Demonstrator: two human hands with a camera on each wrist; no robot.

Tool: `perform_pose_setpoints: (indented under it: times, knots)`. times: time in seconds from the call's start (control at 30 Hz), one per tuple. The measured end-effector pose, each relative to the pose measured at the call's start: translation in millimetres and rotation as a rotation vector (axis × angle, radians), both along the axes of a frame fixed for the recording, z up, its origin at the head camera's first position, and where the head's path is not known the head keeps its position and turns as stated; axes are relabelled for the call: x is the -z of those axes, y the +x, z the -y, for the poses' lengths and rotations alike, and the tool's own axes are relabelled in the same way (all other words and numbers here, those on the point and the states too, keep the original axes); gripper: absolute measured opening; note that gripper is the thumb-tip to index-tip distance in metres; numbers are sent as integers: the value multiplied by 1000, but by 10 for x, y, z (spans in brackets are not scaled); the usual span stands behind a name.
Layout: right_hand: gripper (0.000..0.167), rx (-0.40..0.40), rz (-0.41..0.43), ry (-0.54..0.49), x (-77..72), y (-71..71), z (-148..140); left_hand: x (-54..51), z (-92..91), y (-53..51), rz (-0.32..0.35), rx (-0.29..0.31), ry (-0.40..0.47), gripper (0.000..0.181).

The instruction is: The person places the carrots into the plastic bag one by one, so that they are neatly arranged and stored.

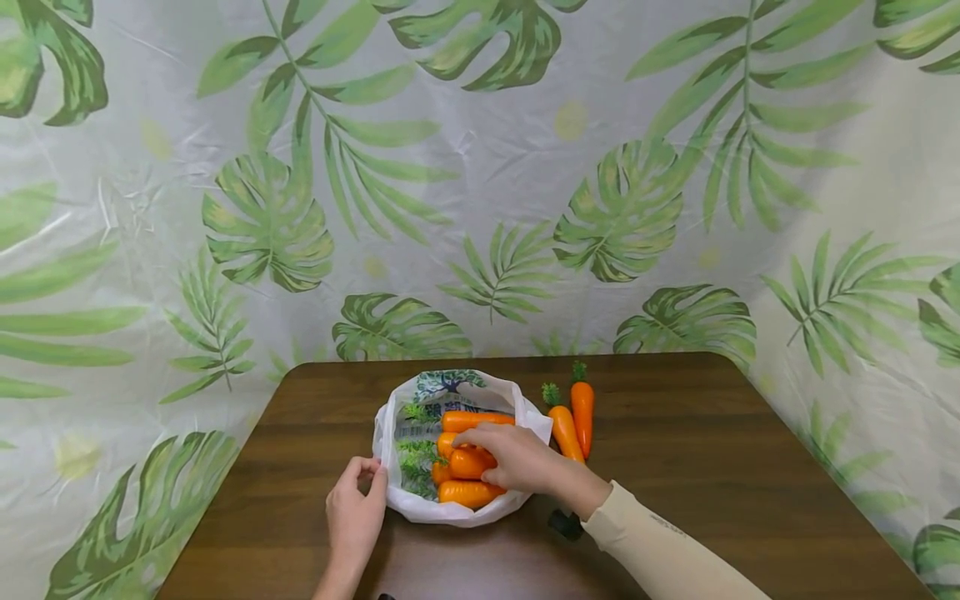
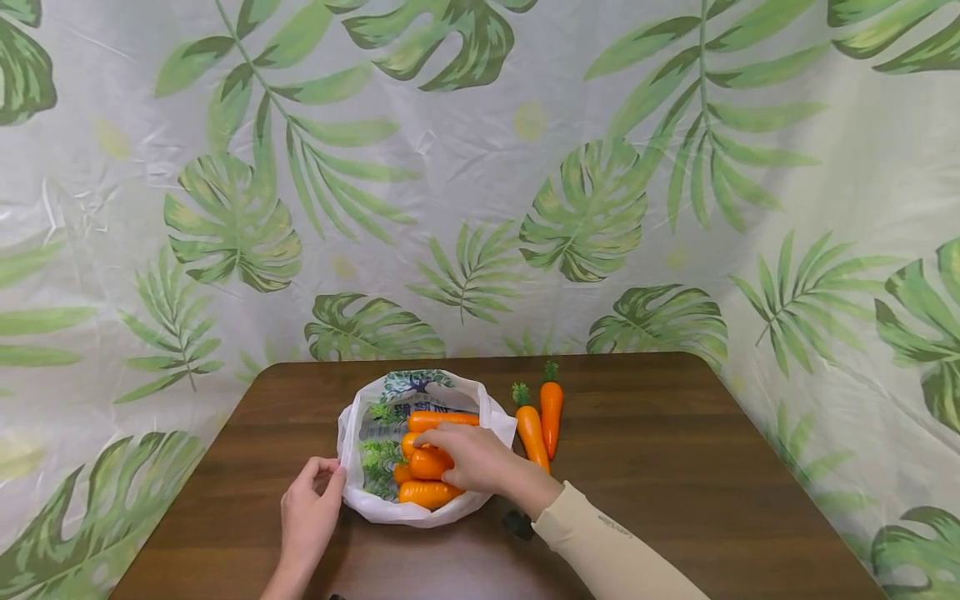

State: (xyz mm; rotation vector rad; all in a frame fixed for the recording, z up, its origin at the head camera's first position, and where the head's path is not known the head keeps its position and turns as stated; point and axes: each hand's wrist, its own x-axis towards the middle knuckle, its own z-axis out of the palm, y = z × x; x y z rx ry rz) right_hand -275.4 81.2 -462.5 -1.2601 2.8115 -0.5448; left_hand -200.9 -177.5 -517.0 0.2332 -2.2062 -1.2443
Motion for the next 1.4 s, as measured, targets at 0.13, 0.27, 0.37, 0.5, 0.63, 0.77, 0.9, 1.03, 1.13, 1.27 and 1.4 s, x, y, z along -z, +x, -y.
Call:
perform_pose_setpoints:
  times: [0.13, 0.27, 0.37, 0.5, 0.63, 0.77, 0.9, 1.03, 1.13, 1.27, 1.4]
  knots:
    - [63, -1, 12, -4, 16, -2, -47, 1, -2, -5, 0, -2, -2, 11]
    - [61, -3, 13, 0, 19, -4, -105, 0, -5, -10, -2, -4, 0, 10]
    - [59, -6, 29, -5, 16, -3, -137, 2, -5, -6, 1, -8, -1, 9]
    - [58, 7, 52, -38, -20, 33, -166, 10, -7, 2, 4, -9, -6, 7]
    - [54, 35, 46, -82, -79, 82, -201, 25, -8, 1, 6, -10, -13, 9]
    - [49, 58, 41, -150, -153, 114, -246, 42, 0, -10, 15, -13, -16, 9]
    - [46, 79, 24, -210, -223, 128, -310, 45, 4, -24, 19, -13, -16, 9]
    - [45, 132, 12, -263, -268, 140, -391, 46, 11, -28, 18, -18, -20, 9]
    - [47, 181, 27, -319, -287, 137, -469, 38, 9, -22, 16, -18, -18, 10]
    - [47, 239, 42, -390, -307, 90, -591, 20, -3, -9, 23, -17, -17, 10]
    - [48, 319, 25, -419, -305, -8, -744, 8, -8, -6, 28, -17, -10, 9]
